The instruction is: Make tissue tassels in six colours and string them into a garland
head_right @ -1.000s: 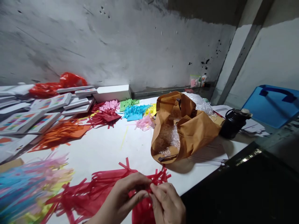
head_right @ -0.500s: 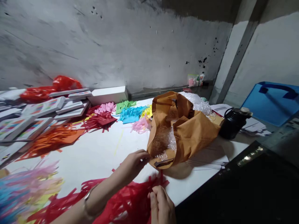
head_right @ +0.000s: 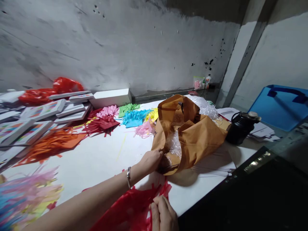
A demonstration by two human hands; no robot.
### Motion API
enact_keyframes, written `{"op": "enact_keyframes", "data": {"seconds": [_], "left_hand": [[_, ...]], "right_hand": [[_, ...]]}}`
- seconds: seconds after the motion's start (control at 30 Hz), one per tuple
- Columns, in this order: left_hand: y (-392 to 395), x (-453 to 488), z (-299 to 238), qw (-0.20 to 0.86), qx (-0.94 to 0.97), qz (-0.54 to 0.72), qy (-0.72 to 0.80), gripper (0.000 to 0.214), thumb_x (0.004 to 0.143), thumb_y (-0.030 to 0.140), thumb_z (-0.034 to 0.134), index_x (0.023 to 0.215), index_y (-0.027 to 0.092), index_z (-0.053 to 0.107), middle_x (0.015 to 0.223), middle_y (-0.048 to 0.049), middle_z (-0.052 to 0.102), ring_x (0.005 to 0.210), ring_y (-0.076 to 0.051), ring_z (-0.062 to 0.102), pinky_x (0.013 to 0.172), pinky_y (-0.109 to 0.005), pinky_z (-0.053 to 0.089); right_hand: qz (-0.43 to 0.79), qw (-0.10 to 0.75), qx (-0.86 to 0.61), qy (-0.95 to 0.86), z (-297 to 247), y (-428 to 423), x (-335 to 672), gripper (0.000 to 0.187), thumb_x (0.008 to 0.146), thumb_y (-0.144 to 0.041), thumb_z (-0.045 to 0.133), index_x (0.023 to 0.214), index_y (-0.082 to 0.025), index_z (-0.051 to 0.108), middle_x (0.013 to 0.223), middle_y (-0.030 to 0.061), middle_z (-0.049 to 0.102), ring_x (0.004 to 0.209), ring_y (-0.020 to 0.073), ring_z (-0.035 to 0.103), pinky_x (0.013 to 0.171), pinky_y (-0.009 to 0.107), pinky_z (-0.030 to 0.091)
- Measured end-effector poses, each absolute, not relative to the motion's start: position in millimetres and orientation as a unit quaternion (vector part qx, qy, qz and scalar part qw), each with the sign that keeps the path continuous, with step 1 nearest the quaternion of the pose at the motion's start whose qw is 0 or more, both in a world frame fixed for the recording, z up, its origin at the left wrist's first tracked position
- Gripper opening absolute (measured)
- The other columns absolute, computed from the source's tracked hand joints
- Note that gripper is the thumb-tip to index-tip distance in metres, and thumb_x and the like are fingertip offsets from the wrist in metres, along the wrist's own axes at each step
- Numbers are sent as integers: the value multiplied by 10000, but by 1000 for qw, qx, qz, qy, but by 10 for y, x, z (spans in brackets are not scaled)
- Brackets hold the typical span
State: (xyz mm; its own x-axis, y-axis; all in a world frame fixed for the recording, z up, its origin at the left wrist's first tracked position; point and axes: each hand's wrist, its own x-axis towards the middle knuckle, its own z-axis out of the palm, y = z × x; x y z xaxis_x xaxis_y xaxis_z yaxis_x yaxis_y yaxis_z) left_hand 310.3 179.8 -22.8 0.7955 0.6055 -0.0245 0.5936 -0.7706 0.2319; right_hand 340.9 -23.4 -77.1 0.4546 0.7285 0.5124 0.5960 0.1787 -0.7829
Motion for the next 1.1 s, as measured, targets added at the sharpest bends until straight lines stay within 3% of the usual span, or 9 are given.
{"op": "enact_keyframes", "data": {"seconds": [0.2, 0.4, 0.47, 0.57, 0.67, 0.83, 1.1], "left_hand": [[1902, 3117, -269, 178, 932, 36, 314, 220, 962, 327, 617, 1065, 136, 648, 1025, -53, 683, 895, -185, 669, 822, -395, 568], [1892, 3117, -178, 339, 873, 141, 320, 99, 876, 191, 621, 855, 158, 712, 895, -73, 714, 851, -200, 665, 796, -311, 513], [1826, 3103, -105, 418, 831, 171, 326, 144, 853, 272, 647, 812, 148, 708, 772, -57, 691, 717, -181, 647, 670, -273, 501], [1604, 2978, 23, 535, 752, 203, 327, 377, 864, 501, 611, 800, 135, 675, 596, -6, 588, 506, -126, 540, 499, -228, 429], [1246, 2697, 154, 629, 671, 224, 322, 532, 826, 663, 594, 777, 136, 651, 543, 26, 526, 433, -89, 457, 445, -204, 378], [714, 2130, 299, 823, 387, 262, 323, 480, 628, 502, 890, 834, 111, 702, 573, 12, 602, 446, -54, 493, 463, -156, 362], [465, 1699, 175, 826, 292, 333, 348, 513, 579, 550, 901, 678, 144, 604, 396, 67, 495, 314, -29, 333, 356, -143, 238]], "right_hand": [[60, 553, -637, -534, -804, -275, 3405, 389, 1060, -408, 336, 799, -240, 570, 653, -14, 601, 569, 127, 606, 596, 177, 500], [77, 559, -642, -519, -812, -303, 3387, 383, 1052, -396, 350, 785, -241, 576, 656, -18, 601, 563, 125, 597, 596, 172, 496], [77, 565, -644, -510, -781, -306, 3397, 366, 1045, -396, 374, 796, -241, 593, 670, -12, 618, 580, 128, 615, 610, 173, 502], [67, 579, -642, -498, -677, -318, 3431, 321, 1034, -383, 411, 833, -239, 615, 703, -3, 644, 617, 132, 645, 618, 176, 504], [48, 597, -629, -496, -512, -330, 3452, 267, 1022, -336, 443, 845, -232, 614, 704, -5, 645, 607, 126, 643, 611, 177, 500], [22, 609, -604, -513, -258, -313, 3339, 177, 1001, -270, 498, 918, -224, 647, 792, 20, 693, 696, 145, 681, 687, 203, 532], [62, 527, -549, -646, -136, -207, 2970, 146, 998, -188, 490, 973, -222, 630, 787, 23, 664, 712, 148, 650, 681, 237, 504]]}}
